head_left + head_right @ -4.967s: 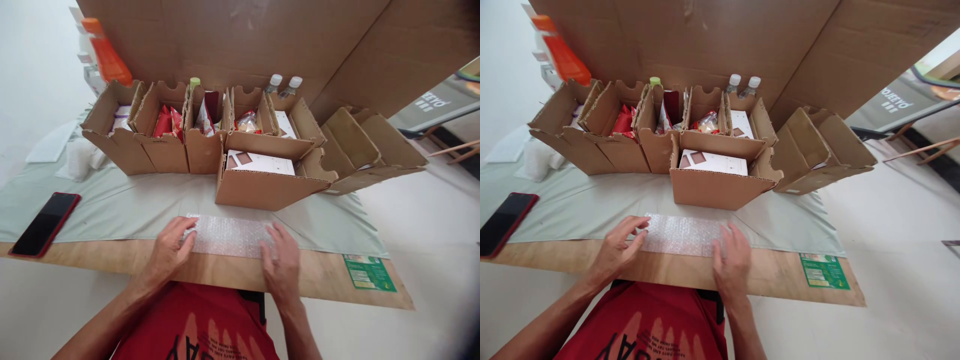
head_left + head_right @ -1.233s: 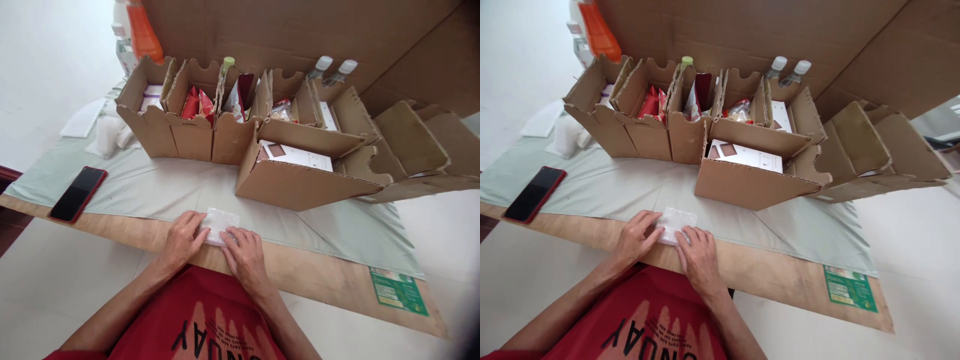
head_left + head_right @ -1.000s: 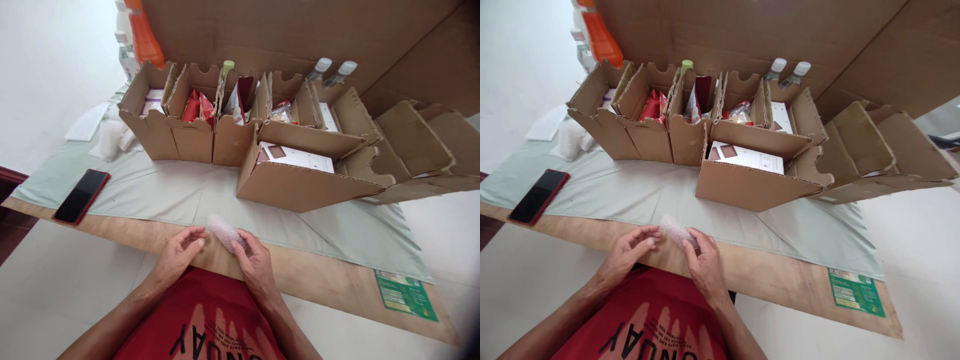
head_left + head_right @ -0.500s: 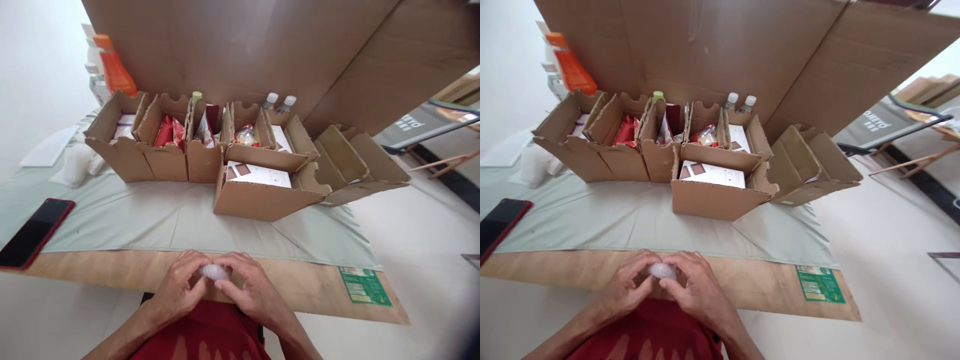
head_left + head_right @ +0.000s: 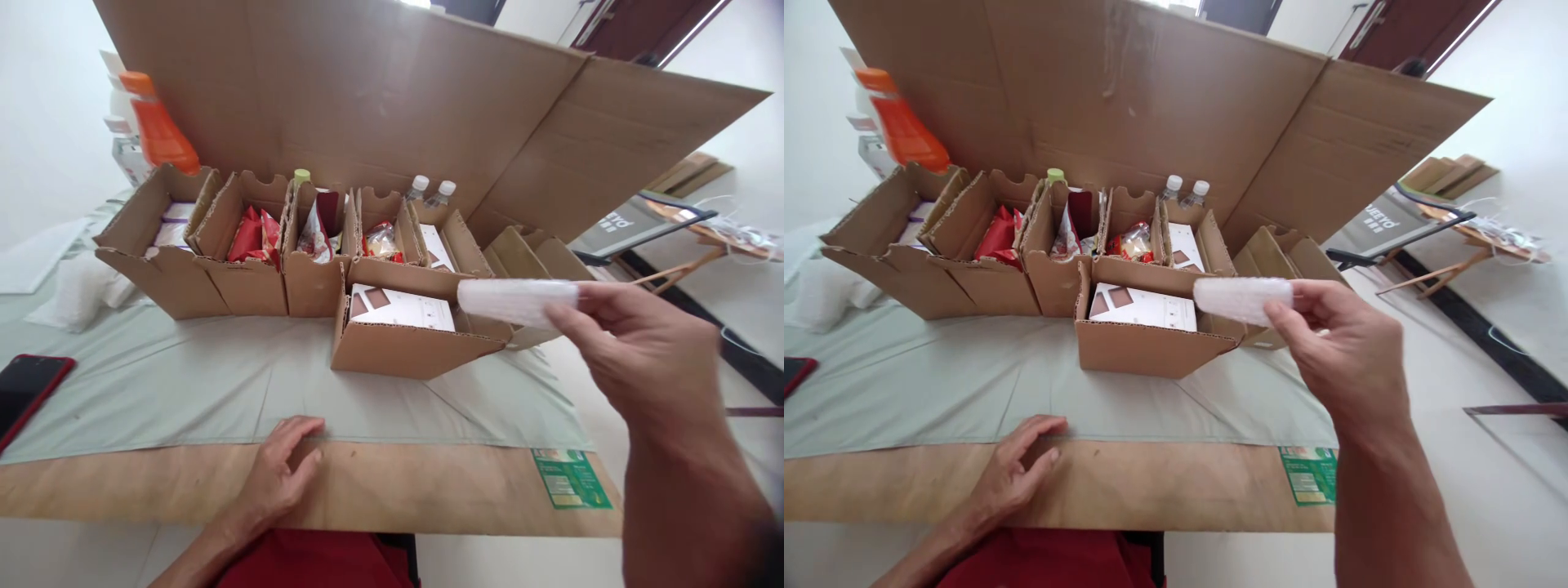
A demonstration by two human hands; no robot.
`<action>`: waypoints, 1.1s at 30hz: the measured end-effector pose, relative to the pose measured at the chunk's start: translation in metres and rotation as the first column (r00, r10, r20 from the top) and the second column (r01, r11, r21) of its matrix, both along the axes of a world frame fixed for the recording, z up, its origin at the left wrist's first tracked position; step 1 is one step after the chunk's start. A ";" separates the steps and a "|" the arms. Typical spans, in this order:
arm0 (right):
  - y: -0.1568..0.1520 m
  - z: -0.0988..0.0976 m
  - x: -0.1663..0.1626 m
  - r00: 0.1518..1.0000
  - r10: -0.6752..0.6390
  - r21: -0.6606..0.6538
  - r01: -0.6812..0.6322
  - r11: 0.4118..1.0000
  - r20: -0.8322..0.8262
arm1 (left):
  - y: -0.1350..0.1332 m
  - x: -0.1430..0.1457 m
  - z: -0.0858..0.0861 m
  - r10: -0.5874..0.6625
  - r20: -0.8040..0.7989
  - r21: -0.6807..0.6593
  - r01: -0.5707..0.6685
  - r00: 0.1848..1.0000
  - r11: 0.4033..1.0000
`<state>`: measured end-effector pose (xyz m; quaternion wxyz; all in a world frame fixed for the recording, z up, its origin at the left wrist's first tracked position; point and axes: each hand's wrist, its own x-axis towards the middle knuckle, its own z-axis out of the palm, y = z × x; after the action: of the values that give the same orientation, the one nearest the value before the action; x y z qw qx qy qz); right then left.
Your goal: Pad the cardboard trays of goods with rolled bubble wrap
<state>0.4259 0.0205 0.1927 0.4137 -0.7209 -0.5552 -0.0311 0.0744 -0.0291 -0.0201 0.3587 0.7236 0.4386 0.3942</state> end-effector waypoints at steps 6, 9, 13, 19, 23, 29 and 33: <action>0.045 0.010 -0.021 0.740 0.104 -0.487 0.323 0.812 0.665 | -0.002 0.005 -0.009 -0.023 -0.039 0.128 0.027 0.999 0.991; 0.064 0.010 -0.036 0.734 0.229 -0.631 0.330 0.702 0.639 | -0.001 0.004 -0.007 -0.028 -0.042 0.121 0.033 0.999 0.992; 0.080 0.006 -0.041 0.711 0.291 -0.691 0.367 0.623 0.640 | 0.000 0.004 -0.006 -0.032 -0.033 0.138 0.036 0.999 0.990; 0.089 -0.004 -0.044 0.621 0.420 -0.709 0.336 0.620 0.662 | 0.000 0.004 -0.006 -0.038 -0.033 0.136 0.042 0.999 0.990; 0.098 -0.009 -0.045 0.657 0.464 -0.763 0.280 0.582 0.595 | -0.001 0.004 -0.006 -0.043 -0.024 0.135 0.046 0.999 0.990; 0.045 0.005 -0.018 0.798 0.189 -0.511 0.168 0.843 0.573 | 0.001 0.001 0.010 0.023 0.014 0.075 -0.024 1.000 0.997; -0.016 -0.012 0.013 0.965 0.029 -0.213 0.029 0.977 0.262 | 0.024 0.005 0.034 0.098 0.006 -0.067 -0.097 0.995 0.993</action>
<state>0.4386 0.0048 0.1805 0.2557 -0.7509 -0.6053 -0.0664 0.0798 -0.0056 0.0143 0.3649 0.6871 0.4846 0.3999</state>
